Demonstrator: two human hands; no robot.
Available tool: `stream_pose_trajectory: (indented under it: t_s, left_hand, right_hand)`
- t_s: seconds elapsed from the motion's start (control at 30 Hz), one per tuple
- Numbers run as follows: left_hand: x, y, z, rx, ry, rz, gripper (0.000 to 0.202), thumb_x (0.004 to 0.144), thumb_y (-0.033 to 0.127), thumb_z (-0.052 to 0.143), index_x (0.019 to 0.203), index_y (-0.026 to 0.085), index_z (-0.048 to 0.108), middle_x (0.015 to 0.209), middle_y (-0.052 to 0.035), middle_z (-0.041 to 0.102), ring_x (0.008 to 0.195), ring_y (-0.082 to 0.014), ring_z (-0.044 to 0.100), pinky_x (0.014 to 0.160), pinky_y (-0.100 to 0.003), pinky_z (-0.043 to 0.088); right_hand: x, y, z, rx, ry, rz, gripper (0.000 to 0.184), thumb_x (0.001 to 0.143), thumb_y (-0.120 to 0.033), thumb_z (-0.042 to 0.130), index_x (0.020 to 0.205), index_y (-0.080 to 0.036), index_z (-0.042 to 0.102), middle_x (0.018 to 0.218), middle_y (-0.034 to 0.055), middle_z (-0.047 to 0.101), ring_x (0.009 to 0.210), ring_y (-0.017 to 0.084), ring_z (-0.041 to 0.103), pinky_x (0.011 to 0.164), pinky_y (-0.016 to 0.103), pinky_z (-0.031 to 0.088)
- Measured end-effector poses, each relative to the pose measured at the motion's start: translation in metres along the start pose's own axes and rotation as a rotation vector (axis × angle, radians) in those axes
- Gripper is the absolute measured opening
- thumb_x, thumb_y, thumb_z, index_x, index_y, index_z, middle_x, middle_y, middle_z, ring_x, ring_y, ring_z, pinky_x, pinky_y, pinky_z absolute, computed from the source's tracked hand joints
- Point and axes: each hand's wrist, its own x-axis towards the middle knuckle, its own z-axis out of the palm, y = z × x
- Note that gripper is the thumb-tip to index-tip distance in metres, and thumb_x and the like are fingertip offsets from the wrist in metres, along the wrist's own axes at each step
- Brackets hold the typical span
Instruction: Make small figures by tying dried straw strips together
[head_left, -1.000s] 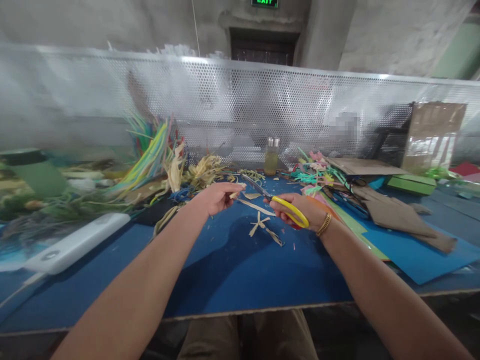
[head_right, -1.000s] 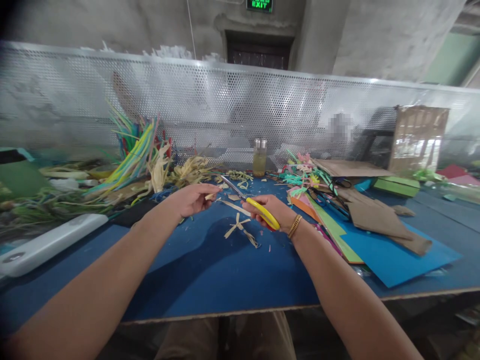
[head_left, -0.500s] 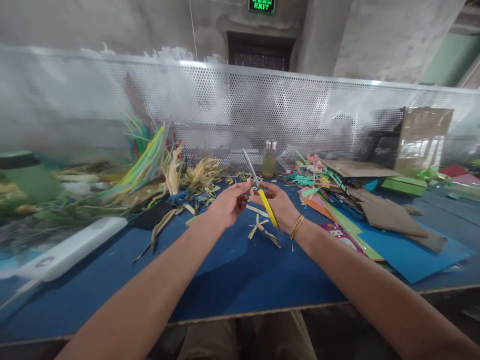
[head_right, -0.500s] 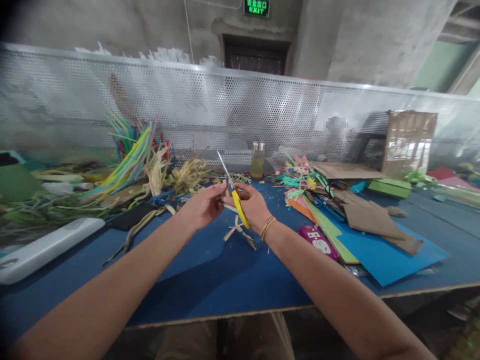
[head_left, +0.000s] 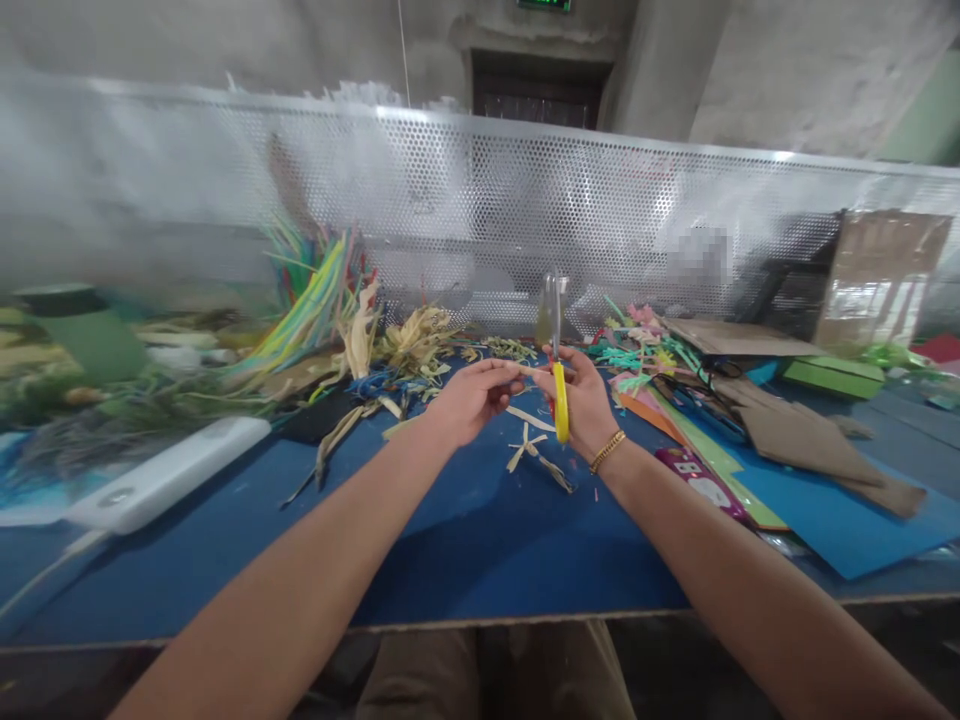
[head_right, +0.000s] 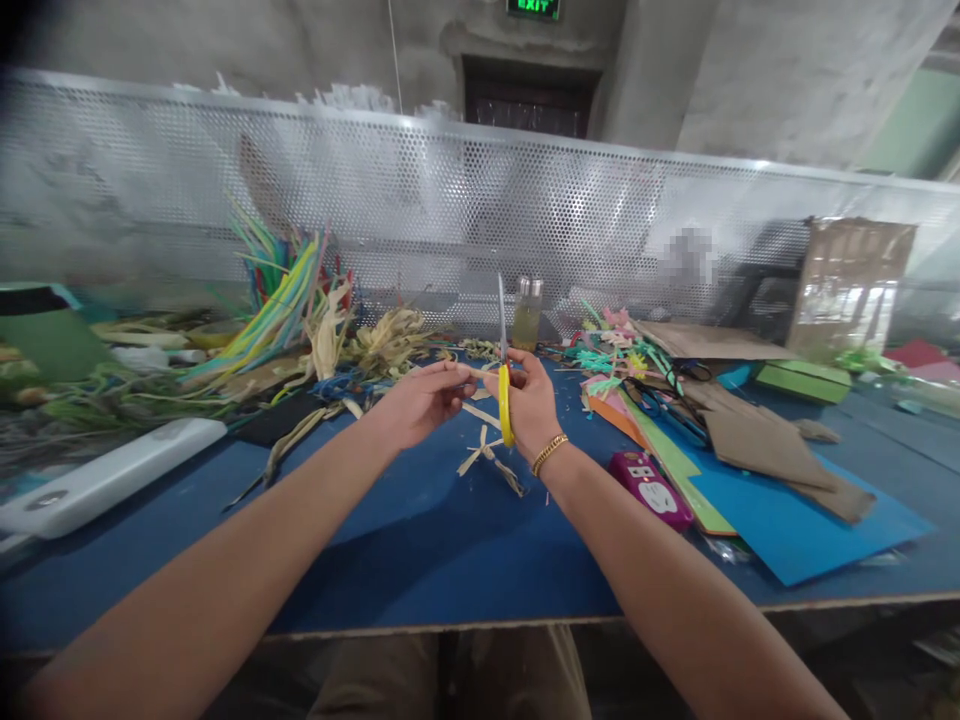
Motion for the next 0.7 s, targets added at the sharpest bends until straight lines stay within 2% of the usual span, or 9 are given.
stream_pose_trajectory:
  t_s: [0.1, 0.2, 0.3, 0.4, 0.53, 0.63, 0.7]
  left_hand:
    - [-0.001, 0.004, -0.003, 0.278, -0.017, 0.111, 0.021, 0.067, 0.026, 0.077, 0.083, 0.018, 0.067, 0.082, -0.0045, 0.069, 0.075, -0.0143, 0.063, 0.059, -0.024, 0.042]
    - [0.000, 0.008, -0.010, 0.554, -0.022, 0.251, 0.021, 0.065, 0.028, 0.078, 0.083, 0.019, 0.071, 0.078, -0.0035, 0.069, 0.073, -0.0154, 0.061, 0.064, -0.026, 0.043]
    - [0.003, 0.009, -0.017, 0.698, -0.061, 0.280, 0.014, 0.067, 0.029, 0.076, 0.077, 0.020, 0.074, 0.071, -0.0031, 0.068, 0.069, -0.0163, 0.060, 0.065, -0.028, 0.043]
    - [0.004, 0.010, -0.022, 0.780, -0.113, 0.270, 0.015, 0.068, 0.029, 0.074, 0.080, 0.022, 0.077, 0.075, -0.0031, 0.070, 0.072, -0.0179, 0.060, 0.067, -0.029, 0.042]
    - [0.003, 0.012, -0.022, 0.759, -0.088, 0.201, 0.011, 0.067, 0.030, 0.075, 0.074, 0.021, 0.076, 0.069, -0.0021, 0.067, 0.064, -0.0144, 0.056, 0.061, -0.027, 0.038]
    - [0.006, 0.014, -0.025, 0.564, -0.025, 0.049, 0.013, 0.064, 0.030, 0.078, 0.070, 0.019, 0.074, 0.066, -0.0021, 0.064, 0.057, -0.0111, 0.050, 0.054, -0.025, 0.034]
    - [0.008, 0.016, -0.028, 0.421, 0.009, -0.045, 0.015, 0.060, 0.026, 0.080, 0.069, 0.017, 0.071, 0.067, -0.0021, 0.063, 0.058, -0.0103, 0.051, 0.054, -0.023, 0.035]
  right_hand:
    - [0.001, 0.000, -0.005, -0.098, -0.066, -0.015, 0.052, 0.060, -0.041, 0.078, 0.103, -0.025, 0.053, 0.073, -0.0038, 0.056, 0.059, 0.010, 0.050, 0.051, 0.022, 0.041]
    - [0.001, 0.001, -0.007, -0.149, -0.124, -0.036, 0.051, 0.058, -0.038, 0.079, 0.101, -0.024, 0.054, 0.068, -0.0045, 0.054, 0.060, 0.011, 0.051, 0.054, 0.022, 0.041]
    - [-0.001, 0.004, -0.005, -0.171, -0.144, -0.059, 0.050, 0.059, -0.037, 0.078, 0.101, -0.023, 0.055, 0.068, -0.0041, 0.054, 0.061, 0.012, 0.052, 0.055, 0.023, 0.042]
    - [-0.002, 0.006, -0.003, -0.207, -0.154, -0.083, 0.049, 0.061, -0.037, 0.077, 0.103, -0.024, 0.056, 0.071, -0.0029, 0.056, 0.065, 0.013, 0.055, 0.059, 0.025, 0.045]
    - [0.002, 0.003, -0.006, -0.183, -0.145, -0.090, 0.051, 0.061, -0.038, 0.078, 0.105, -0.023, 0.056, 0.075, -0.0022, 0.059, 0.068, 0.013, 0.057, 0.064, 0.025, 0.048]
    - [0.005, -0.009, -0.017, -0.204, -0.122, -0.012, 0.054, 0.061, -0.040, 0.079, 0.106, -0.022, 0.056, 0.074, -0.0040, 0.057, 0.060, 0.009, 0.053, 0.055, 0.021, 0.045]
    - [0.004, -0.022, -0.028, -0.271, -0.172, 0.090, 0.051, 0.065, -0.045, 0.077, 0.105, -0.021, 0.058, 0.074, -0.0038, 0.057, 0.054, 0.007, 0.049, 0.047, 0.019, 0.042]
